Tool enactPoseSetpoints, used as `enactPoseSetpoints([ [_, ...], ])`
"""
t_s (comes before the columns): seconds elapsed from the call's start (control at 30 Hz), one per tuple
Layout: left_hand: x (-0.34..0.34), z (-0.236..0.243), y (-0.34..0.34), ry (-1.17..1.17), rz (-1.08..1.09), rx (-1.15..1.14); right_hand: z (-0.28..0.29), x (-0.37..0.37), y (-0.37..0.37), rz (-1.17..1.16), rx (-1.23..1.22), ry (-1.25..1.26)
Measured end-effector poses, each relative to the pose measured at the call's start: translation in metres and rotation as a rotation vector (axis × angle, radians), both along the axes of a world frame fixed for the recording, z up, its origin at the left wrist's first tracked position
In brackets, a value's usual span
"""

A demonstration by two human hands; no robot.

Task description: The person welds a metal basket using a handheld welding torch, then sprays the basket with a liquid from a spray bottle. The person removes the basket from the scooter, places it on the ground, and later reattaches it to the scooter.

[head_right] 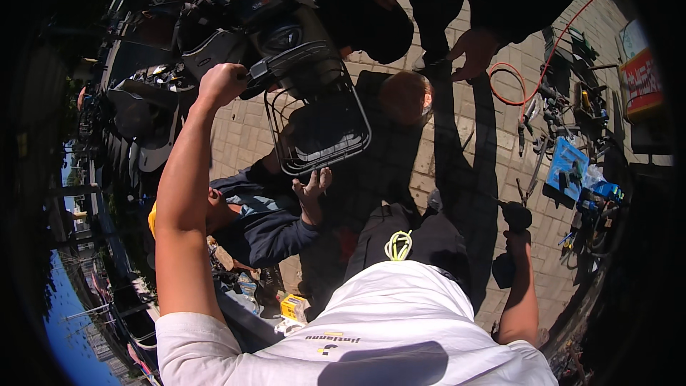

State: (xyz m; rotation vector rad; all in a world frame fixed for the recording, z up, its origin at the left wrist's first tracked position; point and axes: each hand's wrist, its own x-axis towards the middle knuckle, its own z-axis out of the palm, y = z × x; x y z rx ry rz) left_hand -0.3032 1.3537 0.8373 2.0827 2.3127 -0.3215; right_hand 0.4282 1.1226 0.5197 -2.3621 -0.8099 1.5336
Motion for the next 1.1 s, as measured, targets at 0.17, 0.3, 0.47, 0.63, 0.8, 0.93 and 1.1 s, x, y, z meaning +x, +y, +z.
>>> enactPoseSetpoints([
  [0.17, 0.014, -0.014, -0.004, 0.019, -0.056, -0.036, -0.006, 0.011, -0.001, -0.001, -0.002, 0.039],
  [0.3, 0.019, -0.015, -0.006, 0.01, -0.018, -0.033, -0.006, 0.01, 0.001, -0.046, -0.029, 0.029],
  [0.47, 0.016, 0.002, -0.013, 0.007, 0.007, -0.004, -0.001, 0.001, 0.002, -0.039, 0.074, -0.007],
  [0.63, 0.026, 0.012, -0.02, -0.014, -0.003, 0.018, 0.0, 0.003, -0.002, -0.002, 0.049, 0.042],
  [0.8, 0.036, 0.014, -0.015, 0.122, -0.014, 0.028, 0.001, -0.001, 0.0, 0.029, 0.047, 0.013],
  [0.93, 0.035, -0.008, -0.021, 0.074, -0.139, -0.087, 0.01, -0.001, 0.0, 0.062, 0.042, -0.009],
  [1.1, 0.021, -0.034, -0.029, 0.082, -0.211, -0.052, 0.013, 0.008, -0.007, 0.062, 0.074, -0.005],
])
